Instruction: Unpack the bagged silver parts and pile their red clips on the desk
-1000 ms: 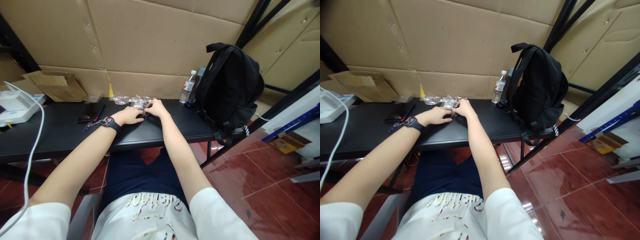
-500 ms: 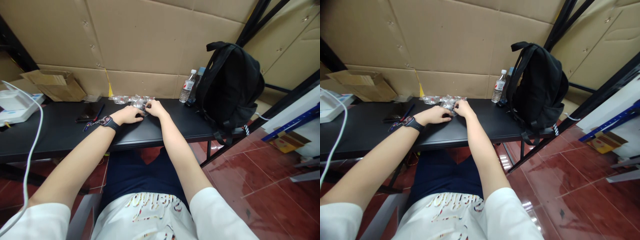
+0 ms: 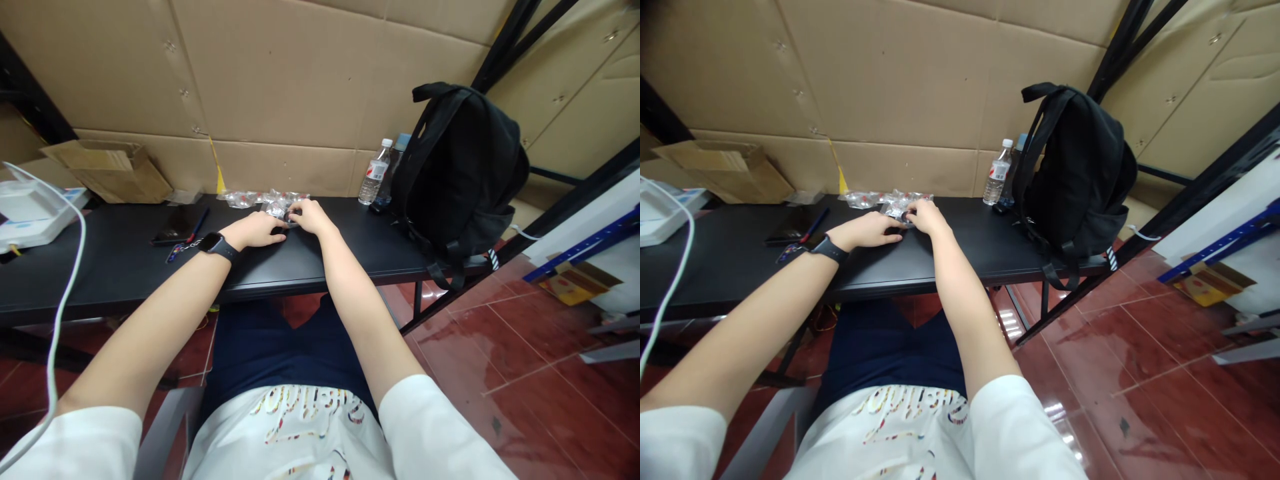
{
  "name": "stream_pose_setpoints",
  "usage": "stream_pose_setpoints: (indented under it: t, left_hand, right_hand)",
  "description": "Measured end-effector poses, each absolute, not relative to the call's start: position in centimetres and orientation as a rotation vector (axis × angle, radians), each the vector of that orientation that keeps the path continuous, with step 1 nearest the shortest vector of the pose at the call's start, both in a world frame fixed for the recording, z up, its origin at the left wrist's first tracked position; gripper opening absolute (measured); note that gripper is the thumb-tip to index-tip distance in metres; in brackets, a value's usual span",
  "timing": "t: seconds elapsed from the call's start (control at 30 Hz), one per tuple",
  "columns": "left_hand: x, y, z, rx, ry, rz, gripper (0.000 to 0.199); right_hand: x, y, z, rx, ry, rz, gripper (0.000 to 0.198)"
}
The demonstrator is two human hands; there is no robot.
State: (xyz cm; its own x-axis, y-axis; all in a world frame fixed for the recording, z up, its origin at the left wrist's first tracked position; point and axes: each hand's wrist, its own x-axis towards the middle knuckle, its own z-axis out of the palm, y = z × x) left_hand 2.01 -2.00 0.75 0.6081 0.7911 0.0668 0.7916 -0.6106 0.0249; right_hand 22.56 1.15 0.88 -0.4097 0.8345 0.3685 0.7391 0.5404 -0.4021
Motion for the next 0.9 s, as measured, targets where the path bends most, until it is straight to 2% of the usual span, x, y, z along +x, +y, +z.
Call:
stream_pose_setpoints:
  t: [0.3,0.53,0.9]
  left_hand:
    - [1.91,-1.64,0.44,-2.812,-1.36,-0.147,0.046]
    - [1.88,-1.46,0.22,-2.768,-1.395,-0.091,0.054]
    - [2.07,-1.83,0.37,-2.742,-1.406,-0.043,0.051]
  right_hand:
    - [22.38,0.97,1.04,-1.252,-2.215,0.281,0.02]
    - [22.42,0.83,0.86,-1.279,-2.162,0.239,0.02]
    - [22.4,1.28,0.47,-1.227,-2.196,0.316,0.009]
